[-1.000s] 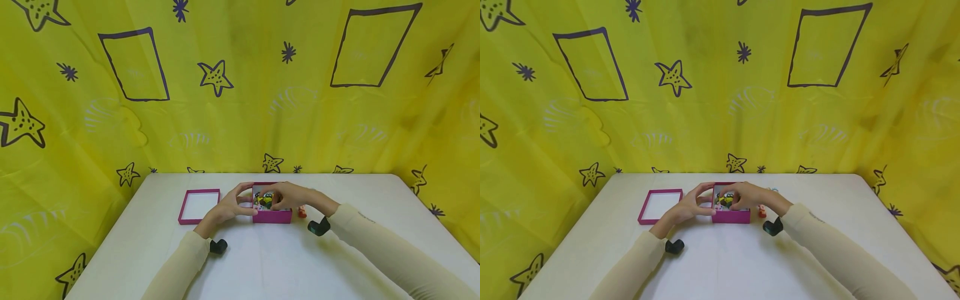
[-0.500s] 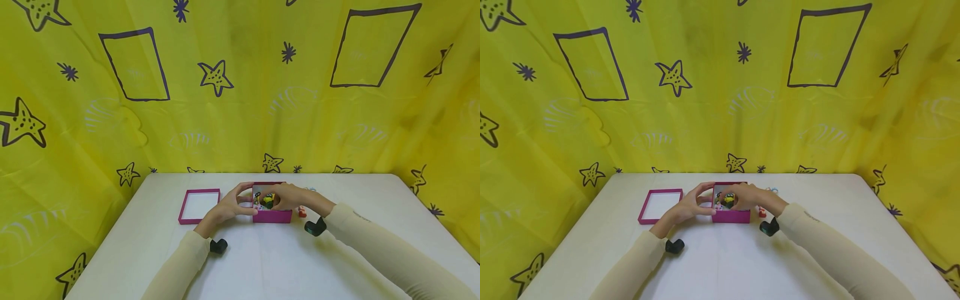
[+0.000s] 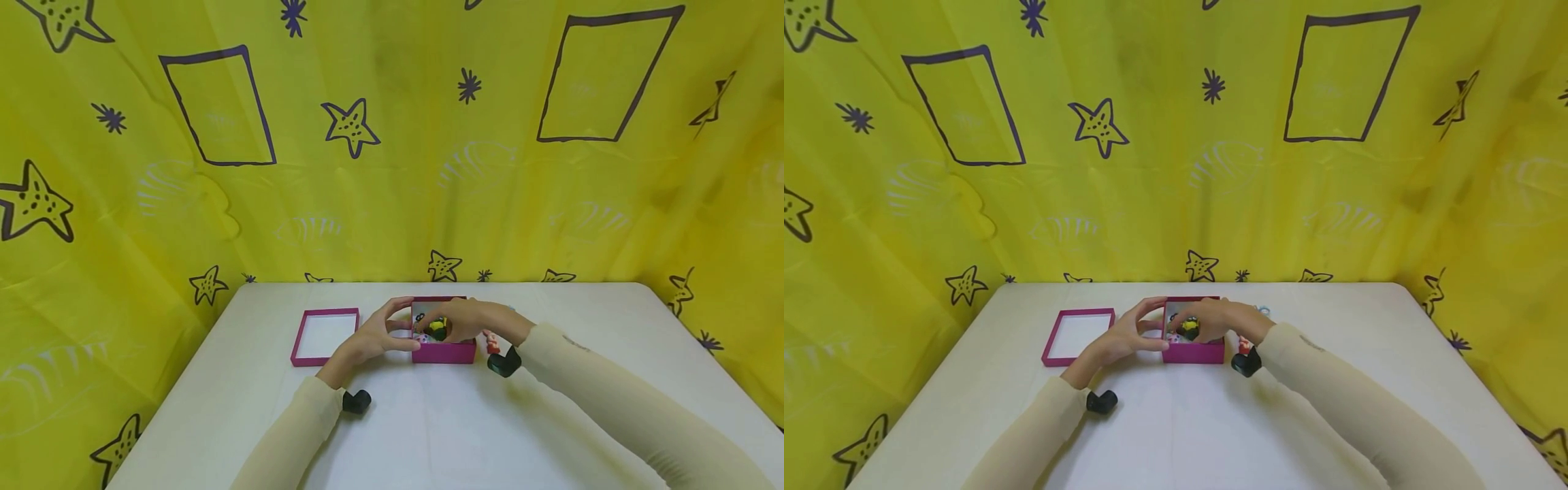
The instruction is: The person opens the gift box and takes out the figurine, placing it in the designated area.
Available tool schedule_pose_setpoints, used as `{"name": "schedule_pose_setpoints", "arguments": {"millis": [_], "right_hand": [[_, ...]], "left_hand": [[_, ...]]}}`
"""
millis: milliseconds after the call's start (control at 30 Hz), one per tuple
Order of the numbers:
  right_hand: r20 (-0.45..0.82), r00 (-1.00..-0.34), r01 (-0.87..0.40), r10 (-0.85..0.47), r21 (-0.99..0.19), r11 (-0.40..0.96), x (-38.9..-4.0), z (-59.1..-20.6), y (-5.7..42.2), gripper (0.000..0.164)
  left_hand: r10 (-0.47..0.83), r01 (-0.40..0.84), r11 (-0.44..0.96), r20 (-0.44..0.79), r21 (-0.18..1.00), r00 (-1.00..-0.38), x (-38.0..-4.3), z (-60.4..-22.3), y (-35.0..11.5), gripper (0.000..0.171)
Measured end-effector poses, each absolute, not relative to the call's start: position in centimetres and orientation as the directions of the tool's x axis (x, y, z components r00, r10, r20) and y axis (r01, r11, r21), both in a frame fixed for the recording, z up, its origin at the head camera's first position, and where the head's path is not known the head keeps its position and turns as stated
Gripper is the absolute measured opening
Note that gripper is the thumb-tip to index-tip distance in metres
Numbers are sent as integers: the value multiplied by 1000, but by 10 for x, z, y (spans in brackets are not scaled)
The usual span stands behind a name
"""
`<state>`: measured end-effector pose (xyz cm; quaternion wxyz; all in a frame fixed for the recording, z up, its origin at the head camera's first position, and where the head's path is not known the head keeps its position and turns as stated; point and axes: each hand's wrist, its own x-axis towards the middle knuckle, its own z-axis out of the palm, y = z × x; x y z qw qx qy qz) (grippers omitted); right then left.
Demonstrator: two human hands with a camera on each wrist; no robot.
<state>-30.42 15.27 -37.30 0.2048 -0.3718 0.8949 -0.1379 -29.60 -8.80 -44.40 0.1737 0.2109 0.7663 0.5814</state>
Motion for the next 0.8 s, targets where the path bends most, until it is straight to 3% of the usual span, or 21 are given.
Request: {"name": "schedule_pose_setpoints", "arguments": {"millis": [267, 533, 800], "right_hand": [[-246, -687, -590, -683, -359, 723, -304, -377, 148, 47], [-176, -725, -552, -666, -431, 714, -301, -385, 155, 41], [-157, -722, -533, -674, -495, 686, -300, -387, 161, 40]], "left_hand": [[529, 127, 221, -9, 967, -849, -296, -444, -88, 87], [520, 103, 235, -36, 966, -853, -295, -443, -88, 86], [524, 118, 223, -17, 968, -852, -296, -443, -88, 86]]}}
